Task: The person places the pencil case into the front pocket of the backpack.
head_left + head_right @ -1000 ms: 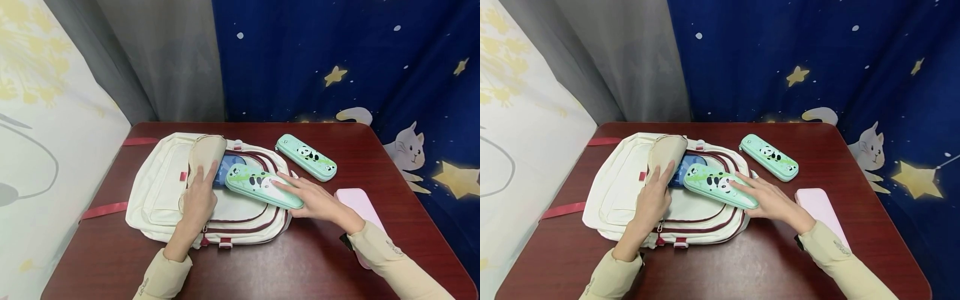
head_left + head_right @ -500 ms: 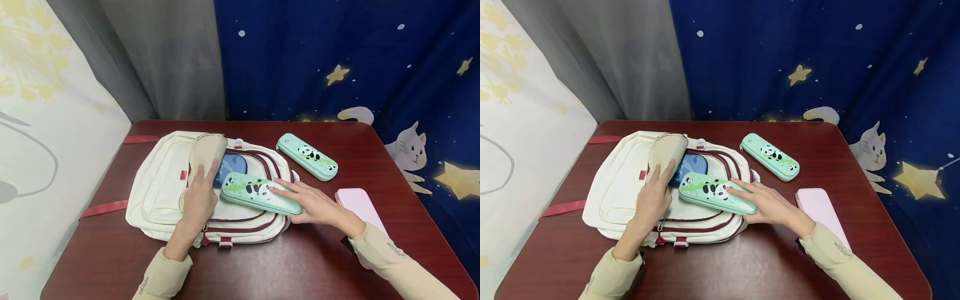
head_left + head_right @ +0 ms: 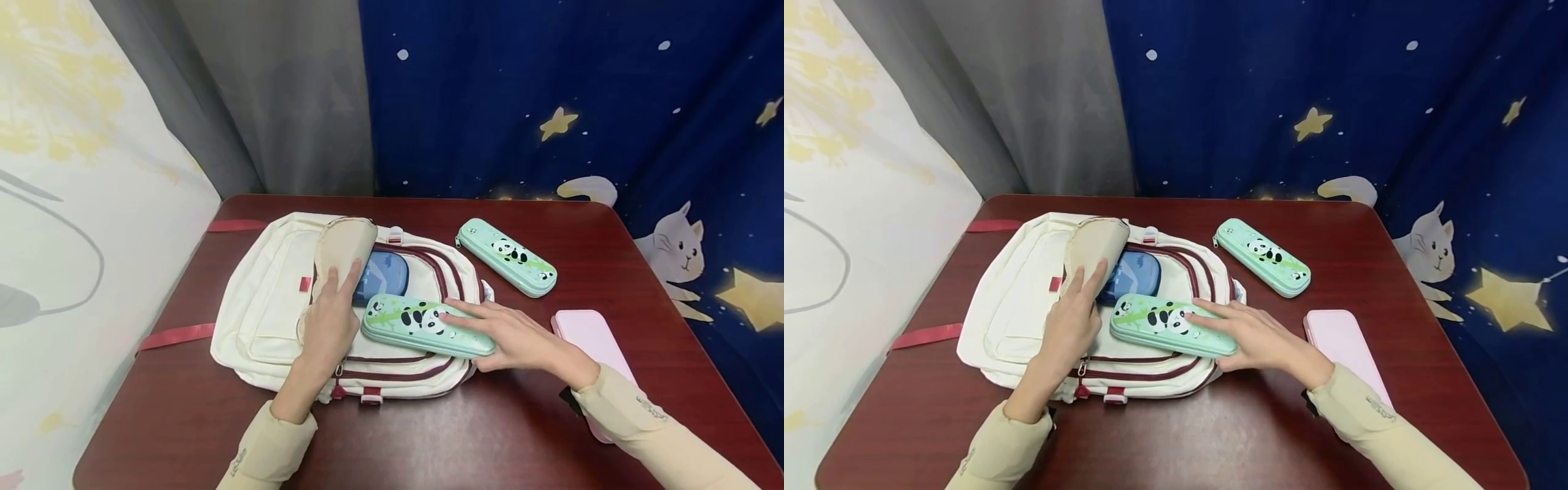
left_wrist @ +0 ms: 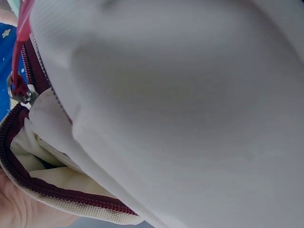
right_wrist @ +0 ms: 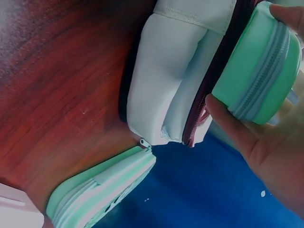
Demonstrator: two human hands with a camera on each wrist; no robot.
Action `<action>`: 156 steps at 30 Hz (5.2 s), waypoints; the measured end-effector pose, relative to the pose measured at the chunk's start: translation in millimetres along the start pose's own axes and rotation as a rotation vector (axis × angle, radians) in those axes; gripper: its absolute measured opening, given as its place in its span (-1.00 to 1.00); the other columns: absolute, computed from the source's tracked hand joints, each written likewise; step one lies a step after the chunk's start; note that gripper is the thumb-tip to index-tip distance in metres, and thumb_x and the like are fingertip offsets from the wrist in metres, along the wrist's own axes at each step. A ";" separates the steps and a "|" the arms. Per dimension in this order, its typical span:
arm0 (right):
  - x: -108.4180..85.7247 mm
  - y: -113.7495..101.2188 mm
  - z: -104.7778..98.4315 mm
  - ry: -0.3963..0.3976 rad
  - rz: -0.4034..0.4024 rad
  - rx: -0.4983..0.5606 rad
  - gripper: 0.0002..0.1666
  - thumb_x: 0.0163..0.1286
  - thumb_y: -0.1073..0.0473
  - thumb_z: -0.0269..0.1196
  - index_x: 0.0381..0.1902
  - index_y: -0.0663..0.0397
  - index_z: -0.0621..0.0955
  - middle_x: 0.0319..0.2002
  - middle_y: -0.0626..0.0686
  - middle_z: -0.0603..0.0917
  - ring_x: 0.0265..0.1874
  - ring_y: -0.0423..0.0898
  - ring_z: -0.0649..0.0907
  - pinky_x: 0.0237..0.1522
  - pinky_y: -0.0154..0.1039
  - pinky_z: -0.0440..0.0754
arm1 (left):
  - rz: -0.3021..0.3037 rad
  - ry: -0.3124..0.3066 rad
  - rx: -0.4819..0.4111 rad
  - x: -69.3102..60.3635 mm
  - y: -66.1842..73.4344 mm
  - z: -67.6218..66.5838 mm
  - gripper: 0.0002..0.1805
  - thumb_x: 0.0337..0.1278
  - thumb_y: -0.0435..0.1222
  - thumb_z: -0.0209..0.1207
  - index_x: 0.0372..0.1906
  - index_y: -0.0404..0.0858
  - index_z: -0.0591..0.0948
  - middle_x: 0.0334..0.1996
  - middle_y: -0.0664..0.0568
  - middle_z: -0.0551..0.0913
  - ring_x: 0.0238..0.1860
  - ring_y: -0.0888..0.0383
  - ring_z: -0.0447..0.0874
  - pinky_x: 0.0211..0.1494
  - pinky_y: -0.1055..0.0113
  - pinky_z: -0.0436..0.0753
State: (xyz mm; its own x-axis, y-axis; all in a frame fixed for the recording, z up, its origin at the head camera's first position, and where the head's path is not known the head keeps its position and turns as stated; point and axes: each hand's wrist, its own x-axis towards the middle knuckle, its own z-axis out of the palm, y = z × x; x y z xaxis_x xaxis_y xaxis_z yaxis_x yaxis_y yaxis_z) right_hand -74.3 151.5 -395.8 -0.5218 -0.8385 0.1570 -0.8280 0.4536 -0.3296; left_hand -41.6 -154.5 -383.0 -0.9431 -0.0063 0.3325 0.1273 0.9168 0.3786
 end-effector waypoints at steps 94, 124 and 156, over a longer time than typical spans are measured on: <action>109.0 -48.3 76.4 0.070 0.008 -0.250 -0.14 0.04 -0.27 0.28 0.33 -0.24 0.37 0.34 0.11 0.23 -0.34 0.00 0.60 -0.63 -0.18 0.56 | 0.008 0.010 0.087 -7.8 17.8 3.0 -0.11 -0.26 -0.55 0.22 0.34 -0.02 0.32 0.18 -0.35 0.33 -0.01 -0.26 0.44 -0.57 -0.09 0.50; 75.2 -32.4 65.3 0.207 -0.011 0.130 0.16 0.05 0.19 0.43 0.43 0.28 -0.01 0.03 0.19 0.57 -0.09 -0.10 0.60 -0.08 -0.26 0.54 | 0.034 0.042 0.086 -5.0 17.6 1.9 -0.13 -0.27 -0.59 0.20 0.32 -0.05 0.35 0.18 -0.36 0.34 -0.06 -0.26 0.47 -0.59 -0.08 0.50; 64.6 -8.5 26.0 0.309 0.203 0.101 -0.22 0.18 0.13 0.34 0.29 0.31 0.31 -0.02 0.22 0.60 -0.27 -0.02 0.66 -0.21 -0.15 0.59 | 0.047 0.039 0.100 -2.2 22.8 3.7 -0.29 -0.29 -0.54 0.24 0.16 -0.09 0.53 0.14 -0.44 0.31 -0.05 -0.28 0.44 -0.64 -0.01 0.49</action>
State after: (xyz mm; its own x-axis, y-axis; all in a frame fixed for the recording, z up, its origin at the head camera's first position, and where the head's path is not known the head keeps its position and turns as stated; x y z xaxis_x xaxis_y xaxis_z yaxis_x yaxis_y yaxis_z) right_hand -95.7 85.6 -407.1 -0.7231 -0.5969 0.3476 -0.6852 0.5559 -0.4706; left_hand -37.7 -132.1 -378.3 -0.9238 0.0238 0.3822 0.1380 0.9517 0.2743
